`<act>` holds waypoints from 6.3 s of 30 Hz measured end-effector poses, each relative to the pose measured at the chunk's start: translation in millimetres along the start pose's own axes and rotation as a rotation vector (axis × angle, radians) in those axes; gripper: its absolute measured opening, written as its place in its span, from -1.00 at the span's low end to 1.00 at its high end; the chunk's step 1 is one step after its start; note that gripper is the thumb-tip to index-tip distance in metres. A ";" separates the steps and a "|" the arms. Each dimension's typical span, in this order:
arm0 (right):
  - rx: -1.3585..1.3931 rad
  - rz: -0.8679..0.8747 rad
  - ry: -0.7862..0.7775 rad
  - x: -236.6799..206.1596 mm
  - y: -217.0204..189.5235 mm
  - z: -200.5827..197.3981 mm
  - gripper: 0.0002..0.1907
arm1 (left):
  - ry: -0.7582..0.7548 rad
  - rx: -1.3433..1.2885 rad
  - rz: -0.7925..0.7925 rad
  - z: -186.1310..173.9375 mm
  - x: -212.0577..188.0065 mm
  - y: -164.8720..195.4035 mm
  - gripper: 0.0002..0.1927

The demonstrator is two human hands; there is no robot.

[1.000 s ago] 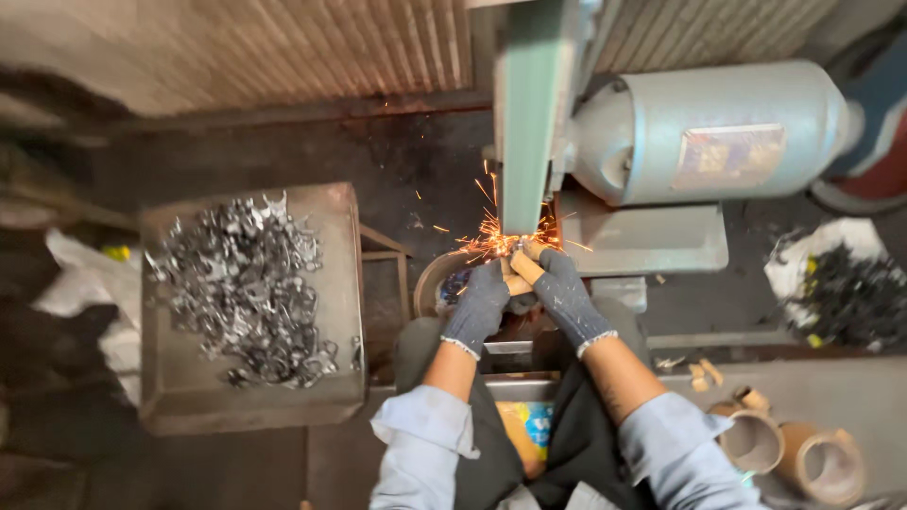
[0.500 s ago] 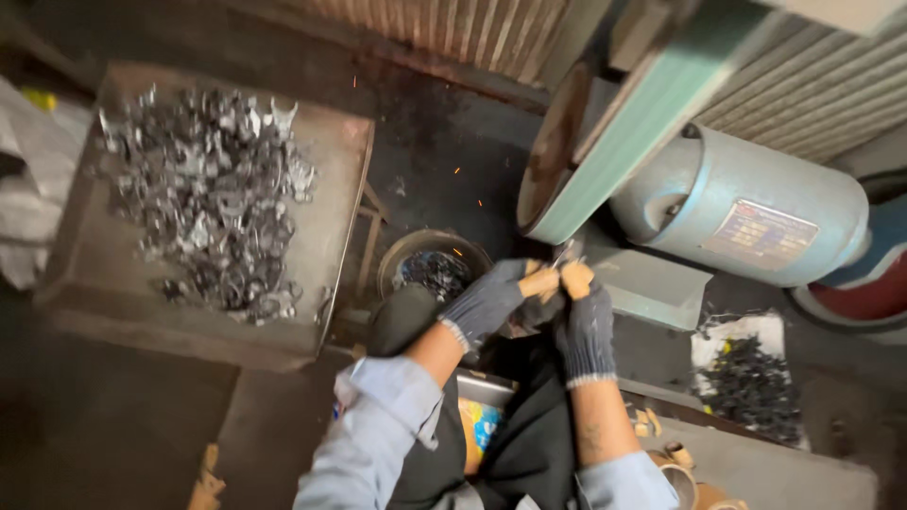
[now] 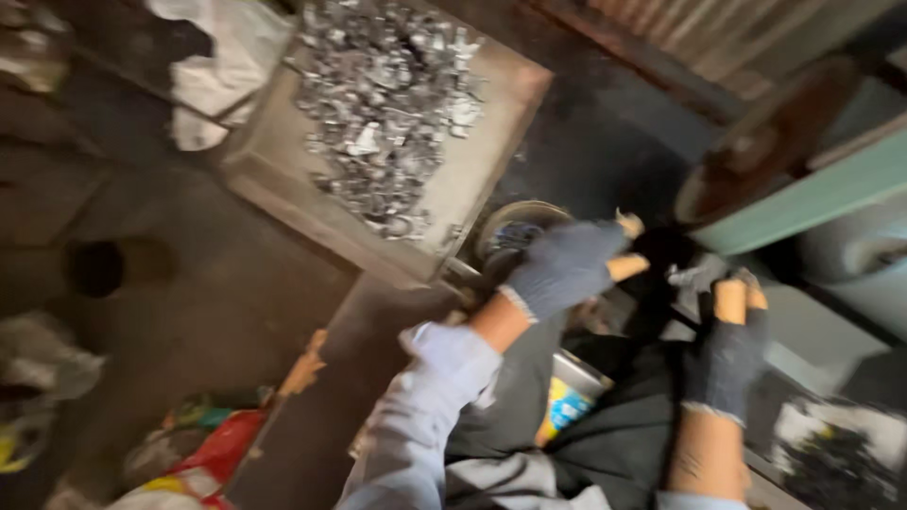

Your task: The person sits at a bench grinder and grinds small metal castings one at a time, holding each piece against the spinning wheel to remove excess material while sparks fly, then places the ground piece into a bowl and picks the next piece from a tray of raw castings. At the end the person stands and moves toward bags on the floor.

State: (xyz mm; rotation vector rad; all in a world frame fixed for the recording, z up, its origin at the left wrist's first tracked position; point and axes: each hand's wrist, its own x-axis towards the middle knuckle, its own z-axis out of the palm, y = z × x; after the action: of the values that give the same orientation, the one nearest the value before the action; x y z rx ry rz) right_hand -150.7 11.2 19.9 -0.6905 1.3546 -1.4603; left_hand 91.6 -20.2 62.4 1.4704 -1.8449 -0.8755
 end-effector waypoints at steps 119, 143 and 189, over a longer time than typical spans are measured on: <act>-0.350 0.210 -0.082 36.3 7.0 28.4 -0.66 | 0.100 -1.121 -0.368 170.4 24.3 -20.3 -0.72; 0.052 0.262 -0.080 42.1 39.4 -4.0 -0.69 | 0.236 -0.213 -0.094 204.7 34.1 -34.6 -0.77; -0.078 0.167 -0.237 30.0 55.6 4.3 -0.55 | -0.475 -0.958 -0.240 144.6 62.9 -50.4 -0.72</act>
State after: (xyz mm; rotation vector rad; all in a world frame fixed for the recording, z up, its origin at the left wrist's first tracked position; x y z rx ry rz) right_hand -141.9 -11.6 -38.5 -0.7566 1.2578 -1.1601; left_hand -7.0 -72.6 -59.9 0.8924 -1.1842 -1.9995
